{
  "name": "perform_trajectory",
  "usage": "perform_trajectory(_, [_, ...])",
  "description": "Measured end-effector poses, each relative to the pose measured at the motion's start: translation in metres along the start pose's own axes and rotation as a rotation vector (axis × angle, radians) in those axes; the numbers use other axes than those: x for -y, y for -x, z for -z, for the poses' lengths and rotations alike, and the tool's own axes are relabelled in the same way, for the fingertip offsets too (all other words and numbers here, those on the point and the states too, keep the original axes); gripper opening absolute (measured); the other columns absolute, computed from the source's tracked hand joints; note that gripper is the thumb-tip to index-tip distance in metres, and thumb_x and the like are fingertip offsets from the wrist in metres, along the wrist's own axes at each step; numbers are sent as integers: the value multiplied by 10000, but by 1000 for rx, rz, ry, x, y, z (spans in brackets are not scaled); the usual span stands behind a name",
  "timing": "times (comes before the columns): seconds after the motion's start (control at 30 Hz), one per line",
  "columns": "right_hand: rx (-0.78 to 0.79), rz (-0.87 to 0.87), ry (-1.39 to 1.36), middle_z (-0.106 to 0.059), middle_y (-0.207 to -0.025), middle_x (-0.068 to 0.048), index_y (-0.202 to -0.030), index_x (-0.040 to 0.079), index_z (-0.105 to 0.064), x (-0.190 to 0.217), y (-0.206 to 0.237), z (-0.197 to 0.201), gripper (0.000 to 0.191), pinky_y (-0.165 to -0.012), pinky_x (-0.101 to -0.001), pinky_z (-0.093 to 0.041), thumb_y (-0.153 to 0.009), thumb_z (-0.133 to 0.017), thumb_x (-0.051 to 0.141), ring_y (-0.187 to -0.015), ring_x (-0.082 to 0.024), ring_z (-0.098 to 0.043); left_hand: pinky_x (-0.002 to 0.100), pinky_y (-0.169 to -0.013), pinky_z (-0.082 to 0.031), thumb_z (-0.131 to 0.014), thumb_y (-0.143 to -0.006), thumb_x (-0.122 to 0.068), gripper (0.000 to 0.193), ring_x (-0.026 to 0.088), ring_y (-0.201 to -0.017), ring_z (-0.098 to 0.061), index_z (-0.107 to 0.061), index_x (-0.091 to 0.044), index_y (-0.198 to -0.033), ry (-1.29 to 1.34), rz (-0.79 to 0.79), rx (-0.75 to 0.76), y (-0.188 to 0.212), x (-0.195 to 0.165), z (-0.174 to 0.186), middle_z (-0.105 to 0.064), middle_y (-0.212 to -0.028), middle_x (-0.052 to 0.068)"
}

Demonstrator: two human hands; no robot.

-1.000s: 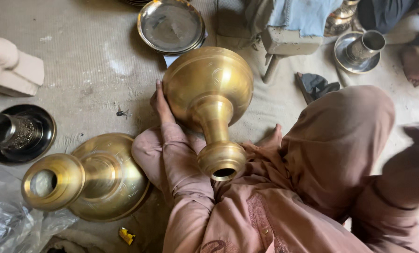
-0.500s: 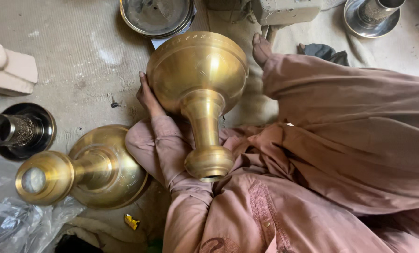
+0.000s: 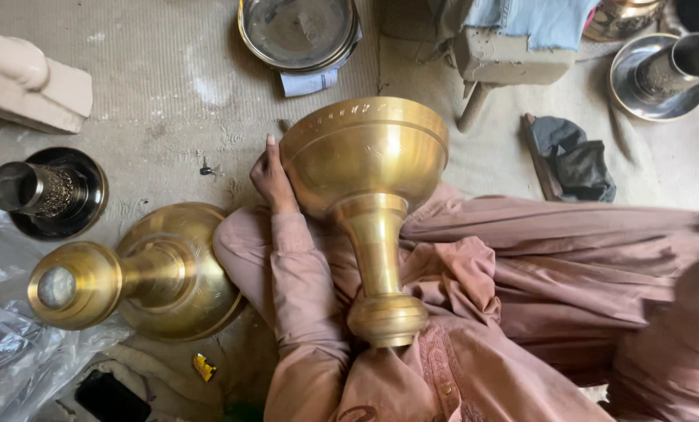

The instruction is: The person sits on the floor holding a large brass vase on their lap and engraves decorative patterns into its surface using a small hand engraving tool, steadying the vase with the other hand and rotating it to reach different areas.

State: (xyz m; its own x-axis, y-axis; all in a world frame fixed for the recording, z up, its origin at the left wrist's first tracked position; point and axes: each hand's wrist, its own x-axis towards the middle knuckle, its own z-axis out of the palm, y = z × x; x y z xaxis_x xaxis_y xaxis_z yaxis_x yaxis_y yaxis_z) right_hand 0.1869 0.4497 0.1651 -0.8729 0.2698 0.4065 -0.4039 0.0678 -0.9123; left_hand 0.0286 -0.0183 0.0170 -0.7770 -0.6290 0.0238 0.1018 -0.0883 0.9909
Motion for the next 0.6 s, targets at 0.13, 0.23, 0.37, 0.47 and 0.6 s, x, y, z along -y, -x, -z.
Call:
perform_trajectory(0.13, [83, -94, -178, -684, -870, -132, -1051, 29, -601, -31, -16, -51, 59, -746, -336, -587, -1090, -611, -14, -749, -206, -678, 295, -691, -488, -687, -1008, -370, 451, 88, -734, -543, -750, 59, -887, -64, -45, -34, 9, 5, -7, -685, -776, -6])
perform_trajectory(0.23, [124, -355, -299, -679, -888, -136, -1017, 22, -583, -58, -3, -108, 54, -789, -356, -584, -1038, -620, -12, -787, -220, -679, 289, -664, -467, -683, -1010, -352, 440, 80, -707, -516, -730, 55, -850, -82, -55, -27, 13, 12, -13, -650, -739, -25])
perform_trajectory(0.37, [185, -513, -458, -713, -880, -156, -996, -2, -588, -80, 32, -151, 48, -757, -342, -582, -999, -634, -16, -799, -221, -703, 288, -634, -387, -699, -1040, -336, 502, 74, -705, -418, -594, 46, -732, -82, -64, -33, 9, 25, -13, -509, -710, -49])
perform_trajectory(0.47, [249, -635, -594, -716, -863, -156, -1007, -24, -607, -95, 49, -161, 56, -723, -340, -584, -979, -655, -32, -780, -213, -701, 276, -632, -390, -656, -1042, -333, 464, 64, -701, -418, -592, 11, -738, -81, -67, 20, 1, 33, -9, -503, -704, -64])
perform_trajectory(0.6, [453, -603, -505, -741, -865, -146, -986, -14, -613, -106, 61, -166, 61, -740, -327, -614, -987, -673, -12, -791, -188, -729, 280, -654, -370, -596, -1096, -339, 427, 70, -744, -401, -564, -6, -829, -178, -167, 199, -8, 37, -3, -460, -746, -50])
